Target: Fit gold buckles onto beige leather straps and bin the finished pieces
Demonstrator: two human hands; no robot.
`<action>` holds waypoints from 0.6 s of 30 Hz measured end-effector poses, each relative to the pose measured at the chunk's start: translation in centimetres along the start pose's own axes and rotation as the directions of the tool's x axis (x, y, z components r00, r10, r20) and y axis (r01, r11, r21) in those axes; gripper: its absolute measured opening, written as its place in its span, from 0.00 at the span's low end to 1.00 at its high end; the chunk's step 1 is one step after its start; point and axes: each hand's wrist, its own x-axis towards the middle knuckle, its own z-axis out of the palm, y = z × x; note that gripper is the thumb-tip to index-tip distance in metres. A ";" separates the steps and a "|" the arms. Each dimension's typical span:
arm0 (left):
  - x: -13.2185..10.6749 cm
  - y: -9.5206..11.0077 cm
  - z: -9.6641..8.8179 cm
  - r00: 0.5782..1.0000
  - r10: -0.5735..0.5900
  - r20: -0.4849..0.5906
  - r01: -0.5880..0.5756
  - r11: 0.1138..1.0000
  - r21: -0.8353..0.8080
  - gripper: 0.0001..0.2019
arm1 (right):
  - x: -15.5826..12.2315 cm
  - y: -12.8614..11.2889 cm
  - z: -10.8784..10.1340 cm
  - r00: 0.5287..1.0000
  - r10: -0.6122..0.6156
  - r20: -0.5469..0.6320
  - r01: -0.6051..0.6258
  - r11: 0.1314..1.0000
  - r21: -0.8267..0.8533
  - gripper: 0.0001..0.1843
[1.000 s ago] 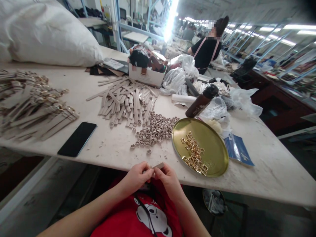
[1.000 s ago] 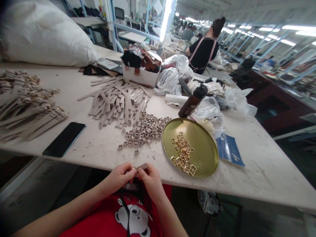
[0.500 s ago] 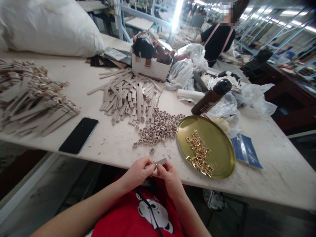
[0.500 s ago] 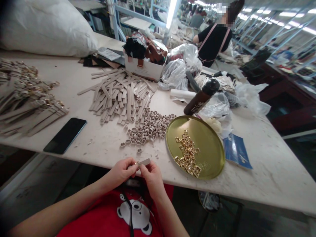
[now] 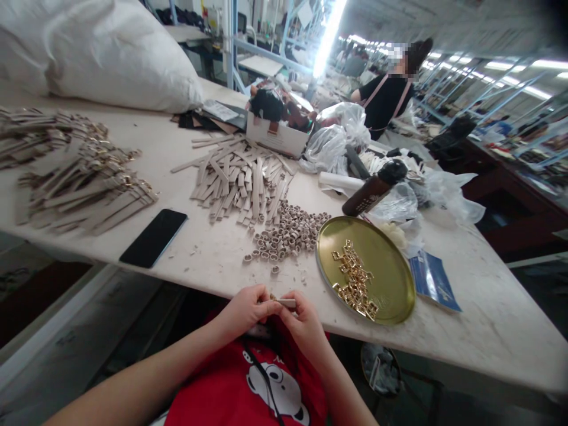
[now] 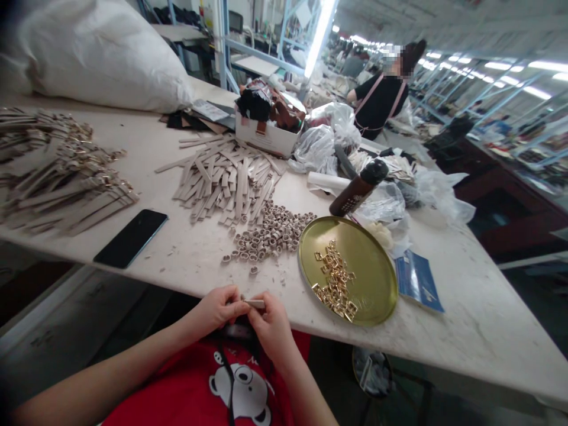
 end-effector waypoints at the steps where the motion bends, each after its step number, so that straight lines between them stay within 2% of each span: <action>1: -0.1 -0.2 -0.1 1.000 0.009 0.000 -0.009 0.999 -0.035 0.16 | 0.0 -0.1 -0.1 0.999 -0.033 0.034 0.034 0.999 -0.014 0.09; 4: -0.5 -0.3 -0.6 0.997 0.074 0.022 -0.073 0.997 -0.031 0.17 | 0.8 0.0 -0.5 0.990 -0.052 0.129 0.050 0.999 0.017 0.12; 6: -0.8 -0.3 -1.2 0.995 0.099 -0.004 -0.099 0.994 0.049 0.16 | 2.3 0.4 -0.7 0.996 -0.068 0.052 0.070 0.997 -0.037 0.13; 7: -0.9 -0.4 -1.4 0.993 0.106 -0.047 -0.102 0.992 0.079 0.16 | 3.2 0.6 -0.8 0.995 -0.097 -0.005 0.096 0.988 -0.121 0.13; 9: -0.9 -0.6 -1.9 0.981 0.112 -0.156 -0.099 0.991 0.088 0.16 | 5.2 0.9 -0.5 0.980 -0.188 -0.058 0.149 0.900 -0.409 0.12; 11: -0.8 -1.0 -2.2 0.972 0.097 -0.215 -0.085 0.994 0.062 0.15 | 6.9 1.0 0.0 0.974 -0.227 -0.010 0.167 0.744 -0.647 0.10; 12: -0.7 -1.3 -2.3 0.973 0.083 -0.218 -0.074 0.996 0.047 0.15 | 7.5 1.0 0.3 0.974 -0.226 0.015 0.170 0.682 -0.712 0.09; 14: -0.5 -1.7 -2.5 0.977 0.057 -0.207 -0.052 0.998 0.026 0.15 | 8.0 0.9 0.8 0.975 -0.221 0.038 0.171 0.622 -0.764 0.08; 18: 0.1 -2.0 -2.5 0.978 0.054 -0.202 -0.049 0.998 0.032 0.15 | 7.5 1.1 1.1 0.976 -0.209 0.054 0.169 0.586 -0.793 0.07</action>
